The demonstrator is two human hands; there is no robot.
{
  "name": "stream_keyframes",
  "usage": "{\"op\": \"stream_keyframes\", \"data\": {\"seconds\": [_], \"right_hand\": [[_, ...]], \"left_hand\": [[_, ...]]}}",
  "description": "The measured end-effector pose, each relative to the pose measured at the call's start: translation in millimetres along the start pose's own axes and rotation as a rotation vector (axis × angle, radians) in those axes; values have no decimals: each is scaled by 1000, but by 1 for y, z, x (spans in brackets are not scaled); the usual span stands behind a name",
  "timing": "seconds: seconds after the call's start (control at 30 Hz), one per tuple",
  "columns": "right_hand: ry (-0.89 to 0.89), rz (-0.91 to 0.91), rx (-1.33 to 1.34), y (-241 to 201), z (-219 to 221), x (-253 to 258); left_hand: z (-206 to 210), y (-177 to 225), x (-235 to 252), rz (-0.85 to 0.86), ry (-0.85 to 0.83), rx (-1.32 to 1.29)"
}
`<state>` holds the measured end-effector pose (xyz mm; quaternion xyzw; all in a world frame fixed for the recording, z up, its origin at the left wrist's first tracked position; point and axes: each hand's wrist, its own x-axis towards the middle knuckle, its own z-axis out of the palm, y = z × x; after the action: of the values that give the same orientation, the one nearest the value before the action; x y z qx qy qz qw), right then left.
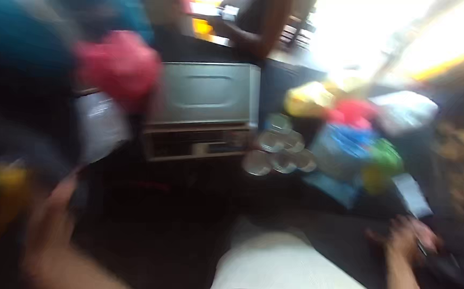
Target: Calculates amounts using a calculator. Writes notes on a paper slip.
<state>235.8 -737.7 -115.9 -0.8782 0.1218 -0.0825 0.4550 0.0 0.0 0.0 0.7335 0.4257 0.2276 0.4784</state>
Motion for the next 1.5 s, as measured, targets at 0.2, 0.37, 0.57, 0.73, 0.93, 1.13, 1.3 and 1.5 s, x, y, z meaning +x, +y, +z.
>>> {"op": "stream_keyframes", "data": {"seconds": [0.2,0.37,0.57,0.73,0.93,1.13,1.3,1.5], "right_hand": [[137,-373,-185,14,-16,60],[-237,-302,27,17,-68,89],[-393,-392,-110,47,-89,83],[-474,-585,-619,89,-81,150],[-404,-664,-719,71,-31,229],[-369,-425,-94,36,-87,210],[-729,161,430,66,-130,131],[-887,-193,-140,85,-118,256]], "left_hand": [[229,80,-243,354,-796,-387],[408,119,-359,307,-1102,-164],[532,148,-431,276,-948,345],[520,130,-476,85,-872,246],[533,118,-473,89,-831,313],[560,142,-478,162,-791,488],[625,157,-499,279,-609,688],[676,165,-554,291,-487,483]]}}
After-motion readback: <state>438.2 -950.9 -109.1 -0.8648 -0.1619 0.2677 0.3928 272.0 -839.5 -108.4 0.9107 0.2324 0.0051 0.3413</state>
